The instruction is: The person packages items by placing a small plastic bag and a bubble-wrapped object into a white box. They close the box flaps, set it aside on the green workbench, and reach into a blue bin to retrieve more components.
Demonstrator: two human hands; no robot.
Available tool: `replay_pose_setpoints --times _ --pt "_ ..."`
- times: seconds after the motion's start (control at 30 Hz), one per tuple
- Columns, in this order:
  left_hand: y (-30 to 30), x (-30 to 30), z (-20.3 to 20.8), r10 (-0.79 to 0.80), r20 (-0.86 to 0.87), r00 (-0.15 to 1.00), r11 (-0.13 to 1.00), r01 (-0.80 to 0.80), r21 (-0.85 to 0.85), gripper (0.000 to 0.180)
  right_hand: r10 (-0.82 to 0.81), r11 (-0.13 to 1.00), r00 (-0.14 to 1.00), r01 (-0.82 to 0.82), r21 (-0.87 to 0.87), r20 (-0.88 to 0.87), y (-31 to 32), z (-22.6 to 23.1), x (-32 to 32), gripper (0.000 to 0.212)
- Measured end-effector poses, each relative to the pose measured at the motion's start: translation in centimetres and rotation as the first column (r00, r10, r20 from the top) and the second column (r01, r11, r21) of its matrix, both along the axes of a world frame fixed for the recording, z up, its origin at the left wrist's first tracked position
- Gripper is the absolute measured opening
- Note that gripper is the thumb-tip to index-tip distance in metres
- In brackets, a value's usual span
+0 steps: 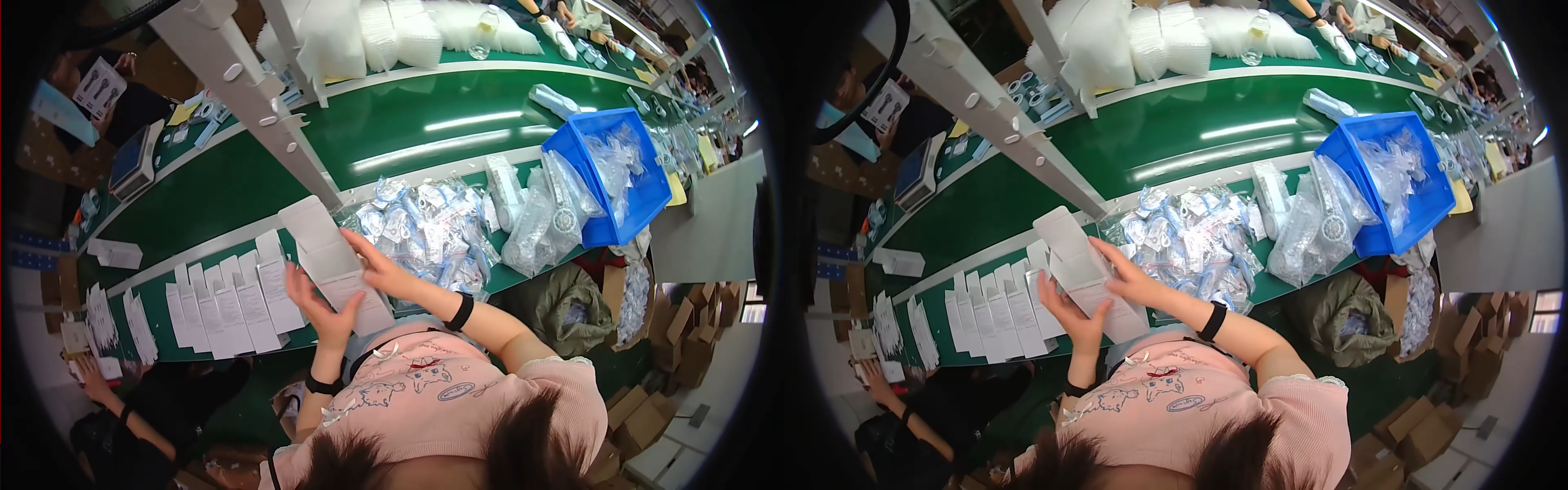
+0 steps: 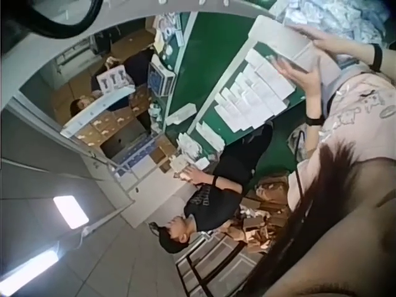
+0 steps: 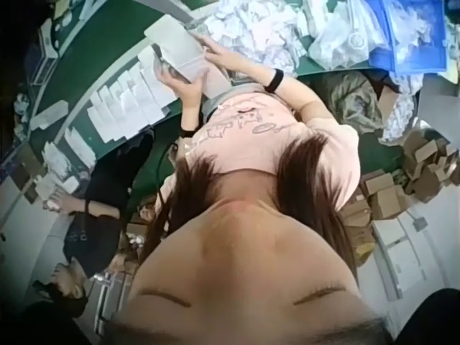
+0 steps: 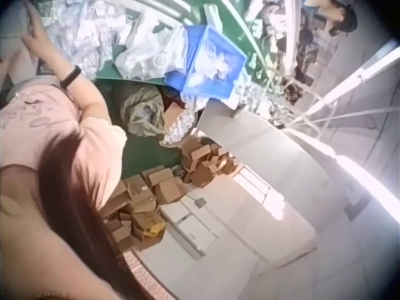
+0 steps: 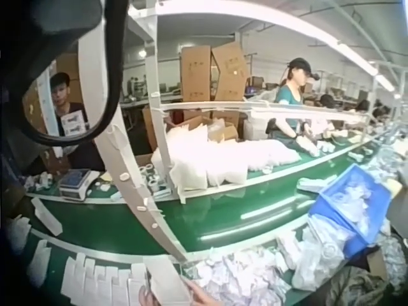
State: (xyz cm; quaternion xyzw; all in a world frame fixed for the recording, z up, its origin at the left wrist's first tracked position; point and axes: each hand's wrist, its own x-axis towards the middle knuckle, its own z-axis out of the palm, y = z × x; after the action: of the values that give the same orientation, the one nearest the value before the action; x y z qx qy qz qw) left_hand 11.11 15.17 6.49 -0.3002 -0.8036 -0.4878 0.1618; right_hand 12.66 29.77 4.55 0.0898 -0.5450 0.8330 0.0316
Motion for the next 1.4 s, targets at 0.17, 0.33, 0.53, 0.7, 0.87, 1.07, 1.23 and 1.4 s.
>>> replay_pose_setpoints --times 0.17,0.33,0.53,0.7,0.87,1.07,1.23,1.4 --pt "3.1 -1.9 2.0 -0.273 0.46 0.845 0.939 0.13 0.319 0.102 0.134 0.99 0.987 -0.138 -0.041 -0.09 3.6 1.2 -0.3 0.073" --pt "3.9 -3.9 0.6 -0.365 0.44 0.82 0.917 0.234 0.324 0.104 -0.537 0.203 0.796 0.443 0.873 -0.279 17.9 -1.2 -2.5 0.04" --pt "3.5 -5.7 -1.1 -0.223 0.337 0.915 0.974 0.219 0.05 0.097 -0.811 0.208 0.303 -0.651 0.73 0.501 34.0 -10.6 -1.0 0.064" --pt "2.9 -4.5 -2.8 -0.051 0.372 0.927 0.973 0.13 -0.192 0.087 -0.894 -0.014 0.413 -0.416 0.909 0.176 30.8 -10.1 -1.3 0.064" --pt "3.0 -4.6 -4.9 -0.135 0.38 0.915 0.985 0.165 -0.047 0.078 -0.683 -0.15 0.644 0.338 0.929 -0.345 26.5 3.3 -2.8 0.045" --pt "3.1 -3.9 -5.8 -0.167 0.337 0.927 0.985 0.142 0.096 0.079 -0.773 0.473 0.595 0.772 0.425 -0.222 12.8 13.3 -2.7 0.034" --pt "3.2 -2.3 -6.1 -0.083 0.256 0.963 0.996 0.078 0.033 0.079 -0.59 0.347 0.656 0.732 0.586 -0.471 4.4 8.8 -4.6 0.035" --pt "1.5 -0.1 -7.4 -0.15 0.185 0.971 0.989 0.145 0.04 0.075 -0.208 0.267 0.793 0.609 0.747 -0.573 2.0 7.7 -3.4 0.041"
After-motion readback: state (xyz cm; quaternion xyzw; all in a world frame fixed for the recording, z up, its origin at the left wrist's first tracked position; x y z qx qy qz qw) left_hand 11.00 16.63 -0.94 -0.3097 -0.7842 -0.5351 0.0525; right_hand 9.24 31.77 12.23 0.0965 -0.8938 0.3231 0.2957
